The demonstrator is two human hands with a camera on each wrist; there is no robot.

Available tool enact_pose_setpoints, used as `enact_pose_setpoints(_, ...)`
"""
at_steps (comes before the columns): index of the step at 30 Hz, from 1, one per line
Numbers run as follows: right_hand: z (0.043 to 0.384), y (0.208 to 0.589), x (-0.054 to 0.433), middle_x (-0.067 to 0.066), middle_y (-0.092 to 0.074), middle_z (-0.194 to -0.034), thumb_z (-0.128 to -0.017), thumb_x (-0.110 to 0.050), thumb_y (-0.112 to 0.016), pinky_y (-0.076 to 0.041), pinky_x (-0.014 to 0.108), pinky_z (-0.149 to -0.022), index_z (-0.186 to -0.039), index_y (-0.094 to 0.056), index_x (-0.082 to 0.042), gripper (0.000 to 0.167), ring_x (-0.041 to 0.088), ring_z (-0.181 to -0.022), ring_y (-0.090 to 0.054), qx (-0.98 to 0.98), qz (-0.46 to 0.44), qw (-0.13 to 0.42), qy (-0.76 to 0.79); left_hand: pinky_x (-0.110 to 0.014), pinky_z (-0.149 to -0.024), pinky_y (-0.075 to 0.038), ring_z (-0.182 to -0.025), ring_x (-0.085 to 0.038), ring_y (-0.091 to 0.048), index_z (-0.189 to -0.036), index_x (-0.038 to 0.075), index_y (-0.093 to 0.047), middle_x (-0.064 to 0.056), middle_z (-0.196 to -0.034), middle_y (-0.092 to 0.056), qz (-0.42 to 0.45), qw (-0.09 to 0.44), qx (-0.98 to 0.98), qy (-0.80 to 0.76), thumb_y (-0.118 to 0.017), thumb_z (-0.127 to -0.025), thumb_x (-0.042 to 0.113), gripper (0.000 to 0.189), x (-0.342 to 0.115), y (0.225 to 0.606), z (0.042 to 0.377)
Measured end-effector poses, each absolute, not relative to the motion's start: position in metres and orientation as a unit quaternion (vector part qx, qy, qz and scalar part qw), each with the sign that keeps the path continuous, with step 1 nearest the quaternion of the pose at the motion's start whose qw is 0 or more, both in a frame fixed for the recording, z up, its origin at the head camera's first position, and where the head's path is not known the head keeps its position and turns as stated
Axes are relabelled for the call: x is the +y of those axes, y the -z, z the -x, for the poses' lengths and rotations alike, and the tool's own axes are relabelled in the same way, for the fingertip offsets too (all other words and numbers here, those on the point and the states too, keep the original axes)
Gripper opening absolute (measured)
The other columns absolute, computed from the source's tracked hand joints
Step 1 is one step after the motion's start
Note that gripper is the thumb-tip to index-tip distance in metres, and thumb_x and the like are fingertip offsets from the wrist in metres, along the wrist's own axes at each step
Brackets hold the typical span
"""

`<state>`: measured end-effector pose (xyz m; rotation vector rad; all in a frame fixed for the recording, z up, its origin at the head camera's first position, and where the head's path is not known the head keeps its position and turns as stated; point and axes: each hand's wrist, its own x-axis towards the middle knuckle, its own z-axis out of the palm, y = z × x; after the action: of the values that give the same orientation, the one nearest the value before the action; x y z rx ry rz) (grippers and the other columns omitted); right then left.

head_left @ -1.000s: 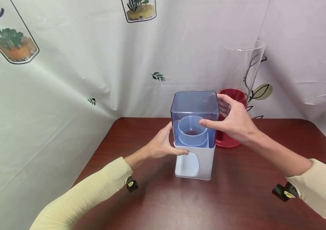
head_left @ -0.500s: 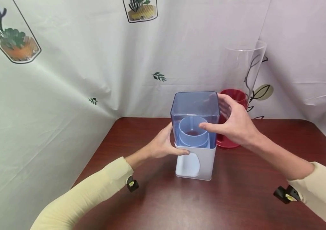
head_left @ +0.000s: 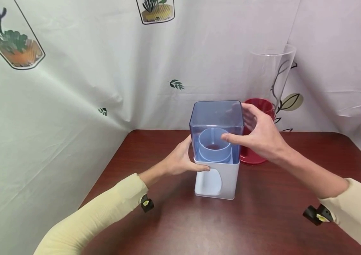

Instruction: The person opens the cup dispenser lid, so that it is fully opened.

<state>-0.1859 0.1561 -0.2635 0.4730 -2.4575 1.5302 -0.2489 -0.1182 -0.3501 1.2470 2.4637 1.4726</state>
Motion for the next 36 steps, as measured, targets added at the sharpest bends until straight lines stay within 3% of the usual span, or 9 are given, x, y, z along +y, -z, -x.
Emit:
enact_pose_setpoints(10, 0.1862, 0.2616, 0.1573, 0.014, -0.054, -0.153, -0.087, -0.032, -0.088, -0.04, 0.058, -0.116, -0.161, -0.039, -0.008, 0.092, 0.04, -0.145, -0.05, -0.833, -0.152, 0.091, -0.523, -0.041, -0.113, -0.046, -0.128, -0.013, -0.057, -0.155, 0.023, -0.043, 0.009, -0.136, -0.063, -0.393, 0.008, 0.789, -0.472, -0.102, -0.069, 0.02, 0.104, -0.1187, 0.3504, 0.2475)
enact_pose_setpoints(24, 0.1824, 0.2607, 0.1521, 0.01, -0.058, -0.148, -0.081, -0.024, -0.094, -0.04, 0.052, -0.118, -0.157, -0.044, -0.008, 0.092, 0.033, -0.144, -0.052, -0.823, -0.179, 0.122, -0.525, -0.04, -0.115, -0.043, -0.129, -0.014, -0.058, -0.151, 0.02, -0.047, 0.005, -0.135, -0.065, -0.4, 0.004, 0.788, -0.468, -0.102, -0.07, 0.021, 0.098, -0.1177, 0.3502, 0.2481)
enact_pose_setpoints(36, 0.1839, 0.2587, 0.155, 0.009, -0.059, -0.146, -0.088, -0.024, -0.089, -0.045, 0.05, -0.115, -0.158, -0.044, -0.011, 0.084, 0.031, -0.137, -0.058, -0.81, -0.162, 0.096, -0.556, -0.041, -0.115, -0.044, -0.13, -0.012, -0.056, -0.156, 0.023, -0.042, 0.009, -0.138, -0.062, -0.398, 0.01, 0.785, -0.475, -0.102, -0.07, 0.018, 0.105, -0.1182, 0.3502, 0.2476)
